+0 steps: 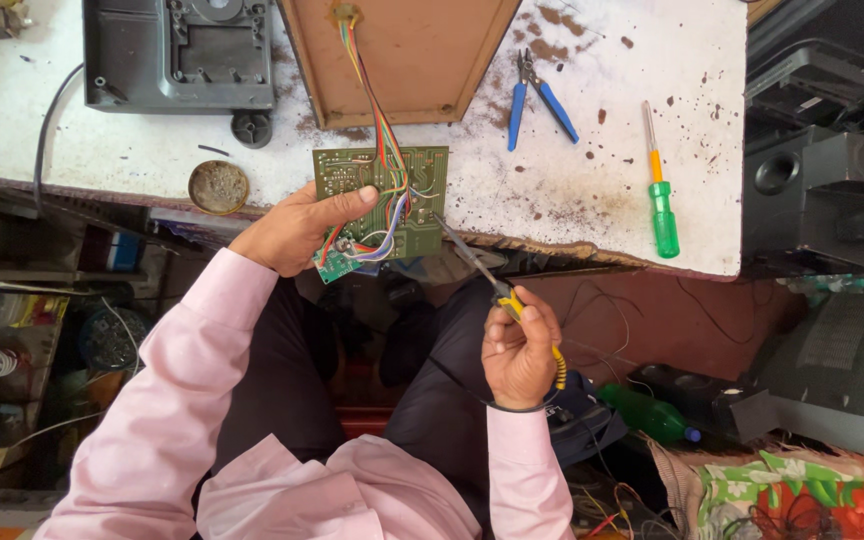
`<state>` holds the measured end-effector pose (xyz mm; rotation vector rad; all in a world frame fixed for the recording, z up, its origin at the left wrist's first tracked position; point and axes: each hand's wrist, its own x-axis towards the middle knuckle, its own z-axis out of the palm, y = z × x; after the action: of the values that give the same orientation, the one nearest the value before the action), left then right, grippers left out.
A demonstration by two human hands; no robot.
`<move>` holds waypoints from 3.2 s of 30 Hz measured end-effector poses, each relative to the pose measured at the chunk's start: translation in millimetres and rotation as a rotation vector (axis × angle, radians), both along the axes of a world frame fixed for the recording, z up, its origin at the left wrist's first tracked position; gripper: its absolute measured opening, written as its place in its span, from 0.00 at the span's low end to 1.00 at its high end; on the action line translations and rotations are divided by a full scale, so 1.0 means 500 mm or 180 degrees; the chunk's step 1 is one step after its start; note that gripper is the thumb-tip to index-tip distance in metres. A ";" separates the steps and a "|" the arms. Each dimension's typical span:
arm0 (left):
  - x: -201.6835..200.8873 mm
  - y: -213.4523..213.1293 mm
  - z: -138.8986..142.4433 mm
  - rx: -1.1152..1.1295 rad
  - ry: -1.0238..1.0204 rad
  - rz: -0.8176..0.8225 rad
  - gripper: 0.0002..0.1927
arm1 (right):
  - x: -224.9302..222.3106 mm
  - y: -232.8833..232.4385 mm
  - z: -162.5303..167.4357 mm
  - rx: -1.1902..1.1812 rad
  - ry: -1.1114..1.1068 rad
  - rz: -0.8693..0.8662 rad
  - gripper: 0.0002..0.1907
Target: The person solders multiple wires to a green circuit board using a soldering iron and solder wire. They then use pliers to strip the end of a wire and insert a small cylindrical component into the board, securing it by hand.
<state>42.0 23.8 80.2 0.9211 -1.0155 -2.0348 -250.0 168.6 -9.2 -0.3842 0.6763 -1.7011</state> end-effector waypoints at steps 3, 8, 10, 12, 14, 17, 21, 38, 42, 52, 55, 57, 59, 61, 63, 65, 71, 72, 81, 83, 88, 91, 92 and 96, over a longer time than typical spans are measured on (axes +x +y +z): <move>0.010 0.001 -0.003 -0.0074 0.0055 -0.0051 0.29 | 0.018 0.006 0.001 0.0109 0.0073 -0.0065 0.13; 0.016 0.009 -0.006 -0.0140 -0.0059 0.0056 0.30 | 0.022 0.018 0.030 -0.0193 0.0964 -0.0174 0.12; -0.001 0.010 -0.007 -0.0089 -0.0146 0.0082 0.29 | 0.007 0.020 0.049 -0.0398 0.1494 -0.0311 0.11; -0.015 0.012 -0.006 -0.0092 0.0064 0.0059 0.29 | -0.006 0.034 0.067 -0.0537 0.2074 -0.0382 0.11; -0.021 0.018 -0.004 -0.0120 0.0171 0.0046 0.29 | -0.014 0.047 0.075 -0.0652 0.2327 -0.0445 0.11; -0.028 0.025 -0.001 -0.0213 0.0138 0.0050 0.29 | -0.033 0.059 0.070 -0.0602 0.1725 -0.0516 0.11; -0.034 0.030 -0.001 -0.0150 0.0113 0.0096 0.29 | -0.075 0.029 0.039 -0.0593 -0.0711 -0.0012 0.13; -0.056 0.031 -0.003 -0.0081 0.0144 0.0094 0.27 | -0.070 0.031 0.013 0.0032 0.0302 -0.0046 0.13; -0.053 0.030 0.003 0.0024 0.0231 0.0070 0.27 | -0.070 0.028 0.014 0.0083 0.0252 -0.0015 0.13; -0.042 0.025 -0.006 0.0146 0.0217 0.0071 0.27 | -0.042 0.031 0.032 -0.0276 0.0926 -0.0097 0.12; -0.053 0.023 -0.013 -0.0060 0.0164 0.0094 0.28 | -0.048 0.037 0.058 -0.0595 0.1693 -0.0190 0.12; -0.060 0.025 -0.014 -0.0049 0.0210 0.0081 0.28 | -0.049 0.046 0.071 -0.0562 0.2105 -0.0350 0.11; -0.066 0.026 -0.013 -0.0097 0.0204 0.0072 0.28 | -0.052 0.055 0.078 -0.0563 0.2218 -0.0459 0.10; -0.066 0.028 -0.011 -0.0183 0.0147 0.0073 0.28 | -0.059 0.060 0.074 -0.0581 0.2034 -0.0504 0.10; -0.068 0.029 -0.008 -0.0238 0.0084 0.0089 0.29 | -0.076 0.053 0.062 -0.0545 0.1491 -0.0565 0.11; -0.070 0.031 -0.007 -0.0237 0.0024 0.0096 0.29 | -0.101 0.042 0.046 -0.0543 0.0459 -0.0330 0.12; -0.077 0.030 -0.007 -0.0197 0.0010 0.0111 0.29 | -0.134 -0.011 0.014 0.0175 -0.0828 -0.0367 0.14; -0.079 0.031 -0.008 -0.0209 0.0047 0.0108 0.29 | -0.130 -0.005 0.021 0.0146 -0.0682 -0.0409 0.15; -0.089 0.010 -0.021 -0.0330 0.0007 0.0033 0.28 | -0.036 0.053 0.158 -0.0397 0.2975 -0.0608 0.12; -0.089 0.009 -0.023 -0.0360 -0.0018 0.0054 0.28 | -0.023 0.047 0.185 -0.0495 0.3453 -0.0625 0.13; -0.089 0.008 -0.029 -0.0460 -0.0143 0.0054 0.27 | 0.000 0.033 0.222 -0.0883 0.4477 -0.0962 0.15; -0.088 0.008 -0.033 -0.0469 -0.0158 0.0068 0.26 | 0.023 0.034 0.231 -0.1107 0.4844 -0.1196 0.14; -0.089 0.009 -0.035 -0.0497 -0.0163 0.0071 0.26 | 0.033 0.037 0.233 -0.1094 0.4932 -0.1212 0.14; -0.096 0.012 -0.042 -0.0533 -0.0074 0.0075 0.25 | 0.077 0.051 0.241 -0.0937 0.5132 -0.1287 0.15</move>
<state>-6.1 29.7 59.4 0.8660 -1.1627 -1.8912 -211.6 194.2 111.3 -2.0217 1.6953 -1.5759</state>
